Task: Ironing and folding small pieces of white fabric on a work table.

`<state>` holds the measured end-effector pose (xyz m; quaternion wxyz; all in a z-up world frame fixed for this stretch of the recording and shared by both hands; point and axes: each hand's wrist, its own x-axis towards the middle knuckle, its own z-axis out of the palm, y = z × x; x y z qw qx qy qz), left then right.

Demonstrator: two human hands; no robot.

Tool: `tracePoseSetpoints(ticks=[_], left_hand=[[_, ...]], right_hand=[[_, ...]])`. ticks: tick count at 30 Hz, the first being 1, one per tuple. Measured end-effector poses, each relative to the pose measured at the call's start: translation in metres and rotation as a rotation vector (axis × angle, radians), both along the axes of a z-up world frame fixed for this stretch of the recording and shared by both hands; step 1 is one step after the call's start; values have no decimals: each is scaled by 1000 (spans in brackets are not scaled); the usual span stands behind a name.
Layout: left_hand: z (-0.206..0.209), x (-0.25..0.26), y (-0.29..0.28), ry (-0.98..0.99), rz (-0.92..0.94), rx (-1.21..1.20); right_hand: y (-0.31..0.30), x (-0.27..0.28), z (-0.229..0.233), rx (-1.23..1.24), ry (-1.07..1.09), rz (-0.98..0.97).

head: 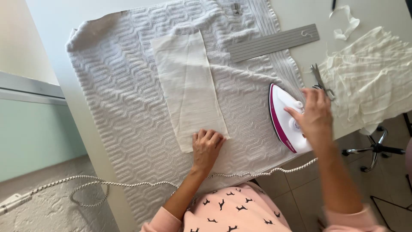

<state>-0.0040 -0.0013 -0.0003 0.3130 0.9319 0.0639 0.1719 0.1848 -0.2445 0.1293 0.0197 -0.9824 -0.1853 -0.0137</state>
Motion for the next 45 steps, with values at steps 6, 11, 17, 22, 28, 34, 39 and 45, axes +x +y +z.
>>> tracePoseSetpoints(ticks=[6, 11, 17, 22, 28, 34, 39, 45], left_hand=[[-12, 0, -1, 35, 2, -15], [-24, 2, -2, 57, -8, -16], [-18, 4, 0, 56, -3, -30], [-16, 3, 0, 63, -2, -52], [-18, 1, 3, 51, -40, -55], [-47, -22, 18, 61, -44, -77], [-35, -46, 45, 109, 57, -77], [-4, -60, 68, 89, 157, -63]], right_hand=[[-37, 27, -23, 82, 528, -304], [-29, 0, -13, 219, 738, -155], [-15, -37, -42, -71, 709, 360], [4, -45, -30, -165, 717, 351], [11, -44, -30, -197, 721, 369], [21, -44, -34, -218, 713, 421], [36, -43, -30, -223, 718, 455], [49, -48, -34, -234, 716, 491]])
